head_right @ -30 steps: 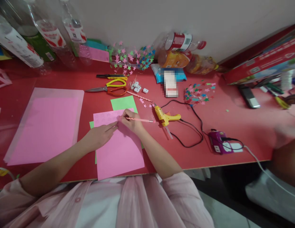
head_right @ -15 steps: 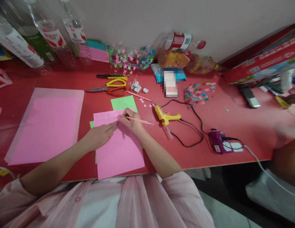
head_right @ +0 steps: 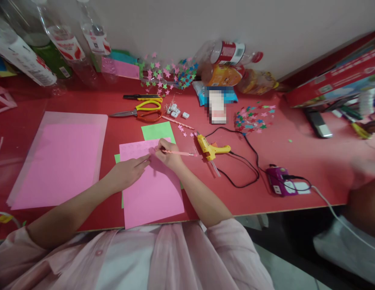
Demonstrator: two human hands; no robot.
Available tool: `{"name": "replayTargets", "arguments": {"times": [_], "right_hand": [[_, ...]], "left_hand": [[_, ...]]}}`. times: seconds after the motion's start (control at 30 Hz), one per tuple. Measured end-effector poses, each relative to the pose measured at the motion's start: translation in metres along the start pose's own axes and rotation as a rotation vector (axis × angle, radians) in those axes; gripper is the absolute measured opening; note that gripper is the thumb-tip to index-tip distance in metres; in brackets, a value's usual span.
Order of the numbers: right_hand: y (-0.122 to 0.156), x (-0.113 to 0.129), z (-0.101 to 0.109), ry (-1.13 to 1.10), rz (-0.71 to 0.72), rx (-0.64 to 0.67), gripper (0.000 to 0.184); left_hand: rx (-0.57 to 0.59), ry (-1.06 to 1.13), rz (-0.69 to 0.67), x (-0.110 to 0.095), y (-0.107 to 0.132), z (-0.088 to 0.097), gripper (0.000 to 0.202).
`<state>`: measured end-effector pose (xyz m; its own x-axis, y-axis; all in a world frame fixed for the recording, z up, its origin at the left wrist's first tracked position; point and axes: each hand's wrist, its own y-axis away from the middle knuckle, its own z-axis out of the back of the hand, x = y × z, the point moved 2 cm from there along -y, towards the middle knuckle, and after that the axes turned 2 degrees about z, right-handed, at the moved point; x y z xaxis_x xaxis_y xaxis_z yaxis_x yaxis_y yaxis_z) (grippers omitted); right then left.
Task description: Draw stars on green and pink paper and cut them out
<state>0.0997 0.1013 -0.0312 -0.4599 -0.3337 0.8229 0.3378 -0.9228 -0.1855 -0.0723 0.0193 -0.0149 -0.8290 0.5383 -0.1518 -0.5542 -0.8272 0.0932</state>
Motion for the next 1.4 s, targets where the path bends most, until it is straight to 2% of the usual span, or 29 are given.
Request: {"name": "replayTargets", "arguments": {"times": [0.7,1.1,1.4], "right_hand": [[0.002,0.008,0.002,-0.054,0.001,0.043,0.010],[0.004,0.011,0.001,-0.057,-0.065,0.097,0.008],[0.003,0.014,0.000,-0.017,-0.049,0.078,0.008]], "left_hand": [[-0.020,0.011,-0.001,0.001,0.000,-0.002,0.040],[-0.004,0.002,0.012,-0.001,-0.001,0.002,0.039],[-0.016,-0.015,0.001,-0.001,-0.001,0.003,0.038]]}}
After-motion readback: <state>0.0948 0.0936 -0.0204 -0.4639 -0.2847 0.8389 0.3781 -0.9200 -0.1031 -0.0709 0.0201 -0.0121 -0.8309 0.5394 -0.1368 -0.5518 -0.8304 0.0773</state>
